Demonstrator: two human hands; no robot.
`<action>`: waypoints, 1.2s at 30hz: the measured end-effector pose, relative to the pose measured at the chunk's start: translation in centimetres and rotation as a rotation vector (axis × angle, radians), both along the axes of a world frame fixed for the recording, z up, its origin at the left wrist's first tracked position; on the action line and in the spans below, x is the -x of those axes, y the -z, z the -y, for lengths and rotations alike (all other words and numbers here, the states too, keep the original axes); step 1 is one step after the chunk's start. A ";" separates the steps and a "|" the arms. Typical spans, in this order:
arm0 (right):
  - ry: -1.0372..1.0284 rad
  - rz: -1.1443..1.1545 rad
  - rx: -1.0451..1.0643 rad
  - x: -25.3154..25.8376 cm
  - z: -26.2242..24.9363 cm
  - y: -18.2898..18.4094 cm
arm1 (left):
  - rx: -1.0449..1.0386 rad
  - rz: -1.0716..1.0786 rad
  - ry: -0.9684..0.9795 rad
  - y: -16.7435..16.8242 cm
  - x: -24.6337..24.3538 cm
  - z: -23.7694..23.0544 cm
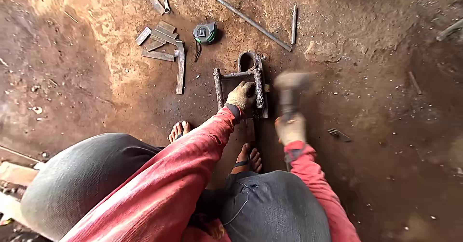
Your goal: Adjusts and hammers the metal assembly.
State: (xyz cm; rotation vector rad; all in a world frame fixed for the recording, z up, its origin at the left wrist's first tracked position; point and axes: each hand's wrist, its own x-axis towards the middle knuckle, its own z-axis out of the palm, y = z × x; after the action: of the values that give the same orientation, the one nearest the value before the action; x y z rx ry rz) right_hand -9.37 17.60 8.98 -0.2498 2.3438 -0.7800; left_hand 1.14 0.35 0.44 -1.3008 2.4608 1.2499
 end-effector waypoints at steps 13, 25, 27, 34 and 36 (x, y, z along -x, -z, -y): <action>0.080 -0.167 0.859 4.7 -2.2 -10.1 | 0.076 -0.016 0.056 1.0 0.2 0.6; 0.083 0.285 -0.166 -1.8 -1.4 2.6 | 0.101 -0.052 0.084 1.2 -0.1 0.4; 0.178 0.361 -0.143 -1.6 -1.7 3.5 | 0.133 -0.074 0.096 1.1 0.4 1.8; 0.312 0.221 0.429 -0.5 -4.0 -2.9 | 0.169 -0.075 0.133 2.2 0.0 1.1; 0.205 0.070 0.693 1.3 -3.7 -6.0 | 0.180 -0.069 0.147 2.4 0.0 1.2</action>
State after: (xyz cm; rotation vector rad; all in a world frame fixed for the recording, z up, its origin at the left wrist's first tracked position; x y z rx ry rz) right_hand -10.67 21.26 14.93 -0.2660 1.9738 -1.6604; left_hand 1.17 -0.82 -1.92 -1.1056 2.7153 1.0785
